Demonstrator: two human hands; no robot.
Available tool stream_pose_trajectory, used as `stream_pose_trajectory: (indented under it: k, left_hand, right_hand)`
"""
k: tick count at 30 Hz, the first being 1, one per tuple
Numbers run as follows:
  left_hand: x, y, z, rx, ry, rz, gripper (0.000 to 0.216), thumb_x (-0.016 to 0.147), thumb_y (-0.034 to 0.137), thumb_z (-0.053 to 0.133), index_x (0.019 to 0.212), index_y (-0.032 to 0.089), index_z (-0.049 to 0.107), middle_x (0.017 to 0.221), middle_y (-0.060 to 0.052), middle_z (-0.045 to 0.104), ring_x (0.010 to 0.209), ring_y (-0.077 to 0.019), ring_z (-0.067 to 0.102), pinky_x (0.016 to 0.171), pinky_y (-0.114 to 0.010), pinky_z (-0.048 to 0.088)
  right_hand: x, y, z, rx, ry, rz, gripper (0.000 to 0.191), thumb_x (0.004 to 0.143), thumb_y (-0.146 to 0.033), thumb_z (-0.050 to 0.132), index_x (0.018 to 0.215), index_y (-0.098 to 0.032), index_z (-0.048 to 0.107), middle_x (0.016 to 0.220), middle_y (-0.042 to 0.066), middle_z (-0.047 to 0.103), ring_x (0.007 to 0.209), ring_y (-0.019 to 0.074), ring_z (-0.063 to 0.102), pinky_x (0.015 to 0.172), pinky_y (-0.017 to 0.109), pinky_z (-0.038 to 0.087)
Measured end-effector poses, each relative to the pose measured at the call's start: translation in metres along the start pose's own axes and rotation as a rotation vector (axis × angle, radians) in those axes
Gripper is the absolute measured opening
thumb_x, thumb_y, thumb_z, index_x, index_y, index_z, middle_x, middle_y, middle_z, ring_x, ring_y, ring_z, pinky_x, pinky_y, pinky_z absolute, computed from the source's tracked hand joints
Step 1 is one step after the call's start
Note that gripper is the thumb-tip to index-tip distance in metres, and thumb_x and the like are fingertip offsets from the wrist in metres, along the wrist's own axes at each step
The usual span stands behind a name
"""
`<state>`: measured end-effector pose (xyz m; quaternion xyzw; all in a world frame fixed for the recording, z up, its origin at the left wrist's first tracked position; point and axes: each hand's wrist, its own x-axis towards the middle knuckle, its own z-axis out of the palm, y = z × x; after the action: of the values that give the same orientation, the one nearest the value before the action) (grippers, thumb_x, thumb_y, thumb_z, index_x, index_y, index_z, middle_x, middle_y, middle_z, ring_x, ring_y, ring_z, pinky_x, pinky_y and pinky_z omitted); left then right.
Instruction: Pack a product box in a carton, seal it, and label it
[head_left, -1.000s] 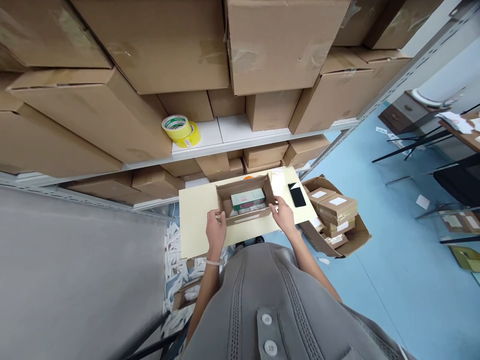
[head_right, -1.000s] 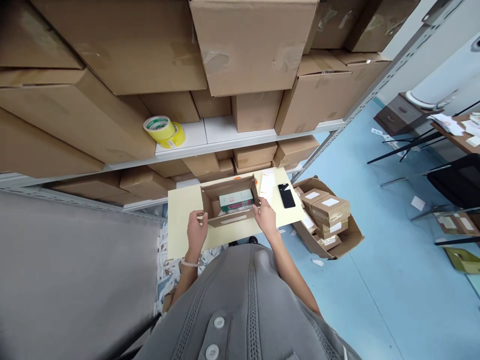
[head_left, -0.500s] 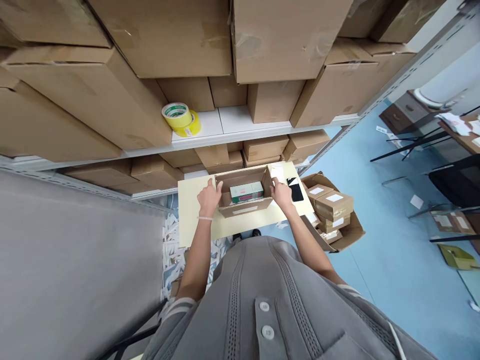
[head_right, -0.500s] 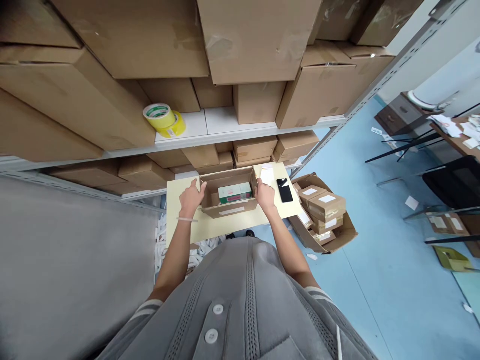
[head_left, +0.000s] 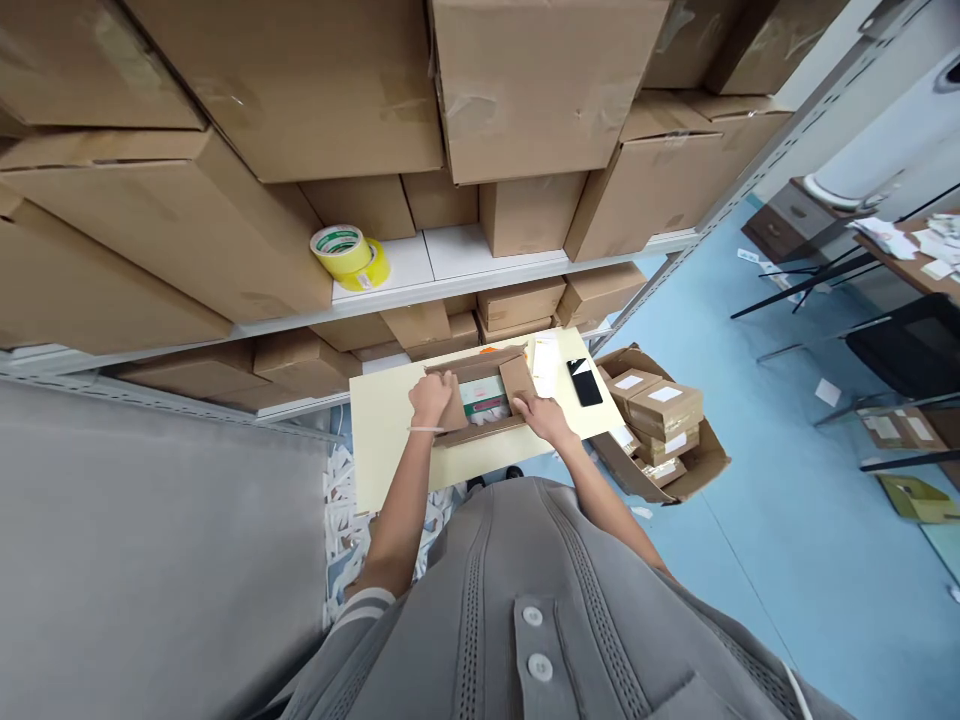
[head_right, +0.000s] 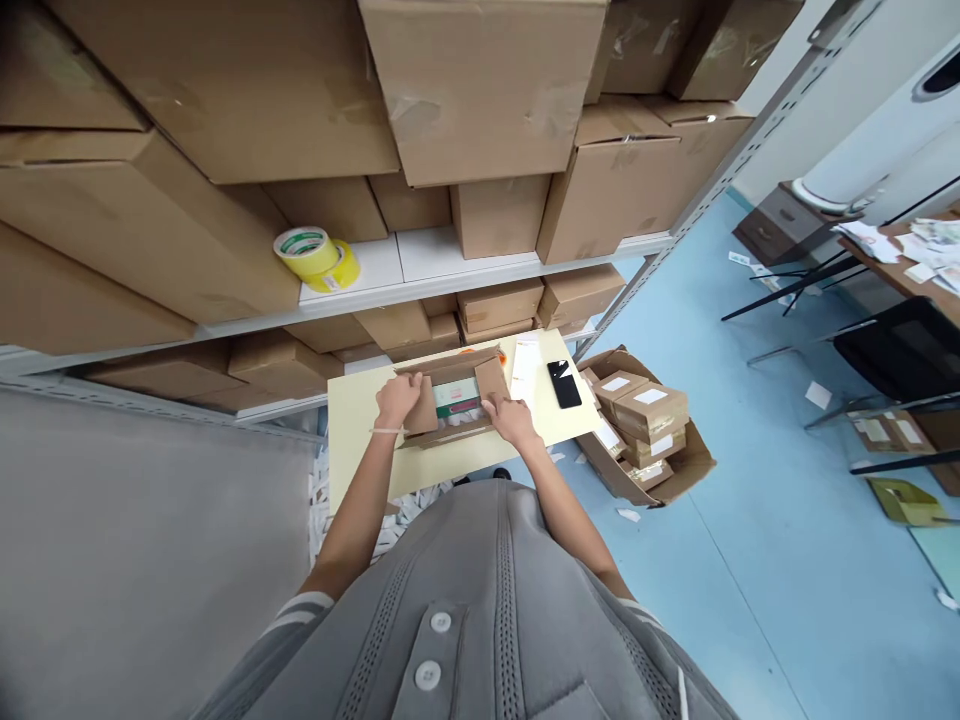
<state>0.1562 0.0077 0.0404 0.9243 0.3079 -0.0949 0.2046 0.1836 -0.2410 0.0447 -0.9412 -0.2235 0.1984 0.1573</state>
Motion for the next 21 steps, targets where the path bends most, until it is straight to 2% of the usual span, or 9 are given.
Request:
stream_pose_trajectory:
  k: [3,6,8,11,13,16,19,21]
  left_hand:
    - [-0.01,-0.029,0.012,-0.236,-0.11,0.116,0.046,0.094,0.05,0.038,0.102,0.018,0.069,0.109,-0.014,0.072,0.109,-0.029,0.065,0.091,-0.039,0.048]
    - [-0.022,-0.06,0.021,-0.593,-0.157,0.241,0.05,0.092,0.058,0.039,0.105,0.018,0.066,0.112,-0.012,0.072,0.106,-0.0241,0.066,0.095,-0.037,0.048]
    - [-0.032,-0.075,0.024,-0.776,-0.145,0.273,0.054,0.09,0.062,0.041,0.11,0.017,0.064,0.117,-0.013,0.07,0.107,-0.0233,0.066,0.097,-0.038,0.048]
    - [-0.05,-0.086,0.026,-0.901,-0.098,0.275,0.055,0.092,0.061,0.039,0.116,0.017,0.061,0.121,-0.014,0.067,0.112,-0.0233,0.064,0.099,-0.041,0.048]
    - [-0.057,-0.087,0.027,-0.897,-0.042,0.271,0.053,0.093,0.059,0.037,0.12,0.018,0.058,0.126,-0.014,0.064,0.118,-0.0233,0.06,0.102,-0.041,0.046]
    - [-0.057,-0.08,0.029,-0.73,0.144,0.267,0.06,0.089,0.058,0.048,0.133,0.017,0.048,0.139,-0.018,0.052,0.13,-0.0265,0.05,0.108,-0.045,0.042]
    - [-0.045,-0.063,0.026,-0.425,0.331,0.345,0.085,0.083,0.056,0.06,0.148,0.012,0.028,0.153,-0.022,0.033,0.144,-0.0325,0.029,0.118,-0.054,0.023]
    - [-0.035,-0.05,0.021,-0.229,0.36,0.409,0.09,0.083,0.052,0.061,0.153,0.013,0.019,0.159,-0.02,0.024,0.149,-0.0352,0.016,0.119,-0.06,0.006]
  right_hand:
    - [-0.01,0.027,-0.001,0.279,0.023,-0.123,0.046,0.101,-0.047,0.032,0.135,-0.025,0.053,0.129,0.009,0.064,0.117,0.0258,0.06,0.103,0.039,0.039]
    - [-0.019,0.055,-0.003,0.571,0.057,-0.251,0.048,0.095,-0.05,0.045,0.137,-0.027,0.051,0.129,0.006,0.064,0.12,0.0234,0.058,0.103,0.037,0.042]
    - [-0.018,0.067,0.001,0.668,0.13,-0.262,0.049,0.091,-0.049,0.053,0.133,-0.024,0.054,0.122,0.007,0.068,0.117,0.0235,0.06,0.102,0.037,0.044]
    - [-0.006,0.071,0.015,0.688,0.283,-0.169,0.037,0.09,-0.046,0.052,0.114,-0.02,0.064,0.108,0.009,0.071,0.104,0.0235,0.065,0.096,0.037,0.047]
    - [0.008,0.065,0.024,0.635,0.354,-0.072,0.032,0.09,-0.043,0.05,0.107,-0.019,0.065,0.103,0.009,0.071,0.097,0.0235,0.066,0.09,0.037,0.049]
    - [0.028,0.052,0.035,0.491,0.377,0.084,0.033,0.089,-0.037,0.051,0.115,-0.018,0.06,0.114,0.013,0.066,0.099,0.0254,0.065,0.086,0.038,0.051]
    - [0.042,0.044,0.039,0.363,0.308,0.237,0.046,0.088,-0.034,0.052,0.13,-0.015,0.05,0.133,0.019,0.053,0.11,0.0299,0.061,0.088,0.041,0.05]
    - [0.047,0.044,0.041,0.337,0.227,0.297,0.051,0.09,-0.035,0.051,0.136,-0.014,0.045,0.135,0.02,0.051,0.115,0.0316,0.058,0.092,0.043,0.049]
